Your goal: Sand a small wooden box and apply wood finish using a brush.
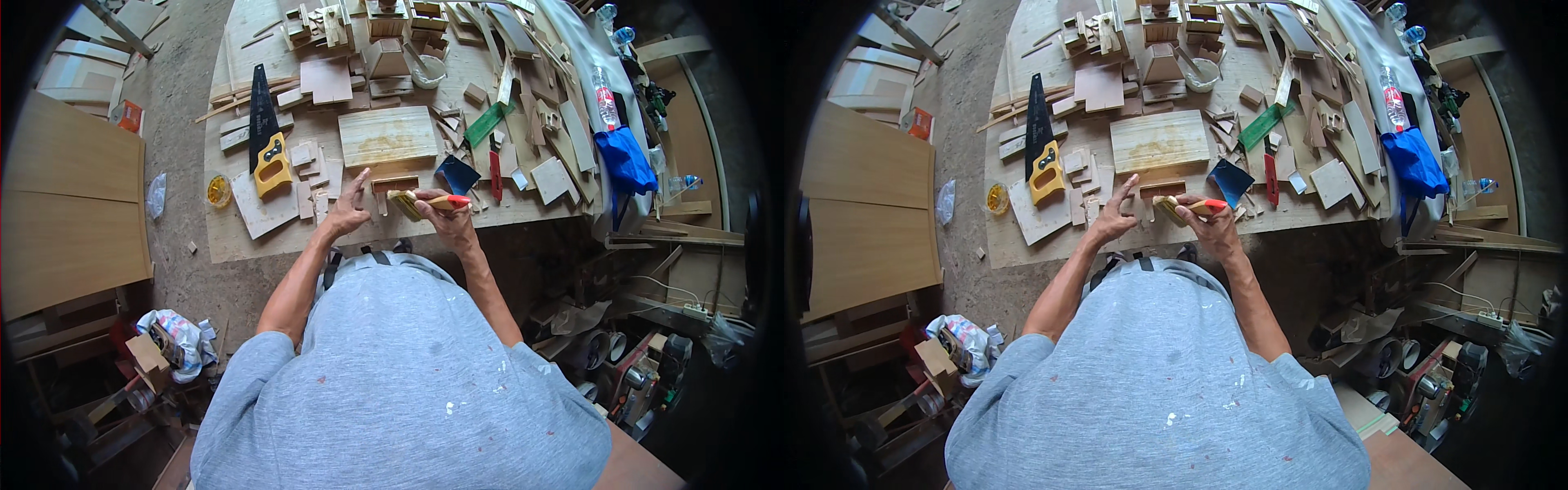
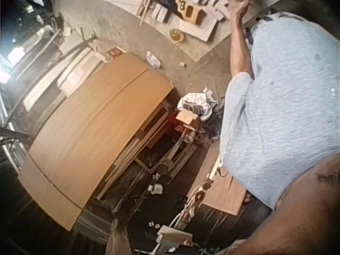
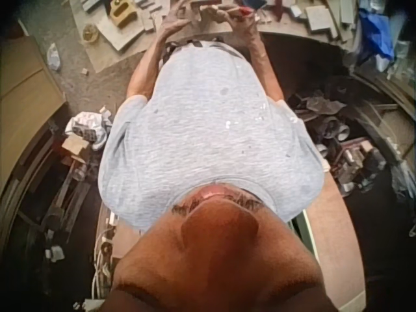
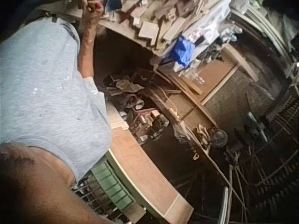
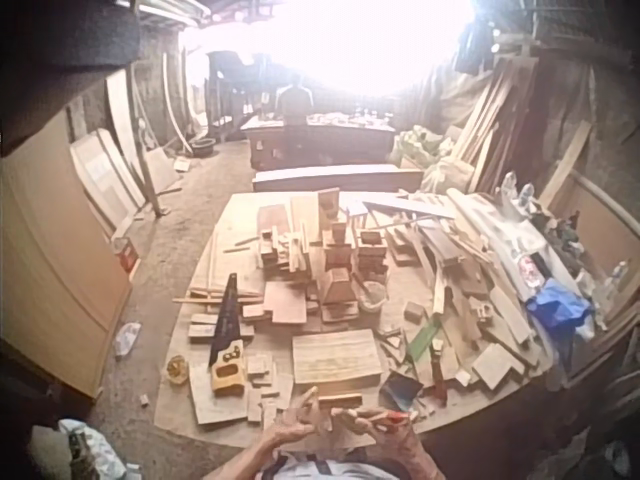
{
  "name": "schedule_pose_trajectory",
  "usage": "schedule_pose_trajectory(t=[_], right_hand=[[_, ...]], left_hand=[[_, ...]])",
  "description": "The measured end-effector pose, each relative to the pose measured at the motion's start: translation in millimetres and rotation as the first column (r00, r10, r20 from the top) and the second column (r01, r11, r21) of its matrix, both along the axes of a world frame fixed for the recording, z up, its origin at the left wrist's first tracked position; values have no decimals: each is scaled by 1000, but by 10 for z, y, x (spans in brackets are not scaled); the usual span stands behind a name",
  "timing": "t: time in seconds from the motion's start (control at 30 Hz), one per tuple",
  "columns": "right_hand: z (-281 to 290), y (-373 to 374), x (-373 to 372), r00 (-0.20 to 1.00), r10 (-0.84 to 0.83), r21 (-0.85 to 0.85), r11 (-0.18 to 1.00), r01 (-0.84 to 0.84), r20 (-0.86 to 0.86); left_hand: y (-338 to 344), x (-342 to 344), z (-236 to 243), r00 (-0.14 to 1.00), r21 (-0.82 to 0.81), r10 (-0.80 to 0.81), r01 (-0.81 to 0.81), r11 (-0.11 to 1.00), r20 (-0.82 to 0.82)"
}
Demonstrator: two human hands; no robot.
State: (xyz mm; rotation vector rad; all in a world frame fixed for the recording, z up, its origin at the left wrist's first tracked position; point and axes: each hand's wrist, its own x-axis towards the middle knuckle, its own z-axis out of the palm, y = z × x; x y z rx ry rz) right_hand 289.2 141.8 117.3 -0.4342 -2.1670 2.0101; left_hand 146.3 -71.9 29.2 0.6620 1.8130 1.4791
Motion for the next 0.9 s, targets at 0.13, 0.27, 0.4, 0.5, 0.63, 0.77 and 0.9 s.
schedule_pose_trajectory(t=[0.13, 0.27, 0.4, 0.5, 0.63, 0.77, 0.9], right_hand=[[32, -66, -118, 992, 90, 159, 984, -75, -91], [60, -92, -225, 967, 217, 410, 901, -145, -135], [220, -93, -206, 967, 240, 497, 852, -167, -86], [237, -116, -187, 964, 254, 538, 824, -176, -73], [219, -216, -223, 940, 311, 616, 771, -163, -140], [290, -277, -214, 950, 294, 701, 700, -136, -109], [241, -291, -238, 925, 340, 717, 687, -121, -169]], left_hand=[[119, 70, 69, 929, -111, -60, 21, 994, -365], [160, 93, 11, 907, -63, -12, -16, 998, -421], [152, 65, -2, 917, -109, -39, -5, 994, -396], [158, 59, -5, 913, -91, -32, -6, 996, -406], [177, 57, -42, 891, -58, -6, -23, 998, -455], [172, 58, -130, 862, -64, -7, -30, 997, -506], [189, 43, -159, 844, -22, 0, -14, 1000, -536]])
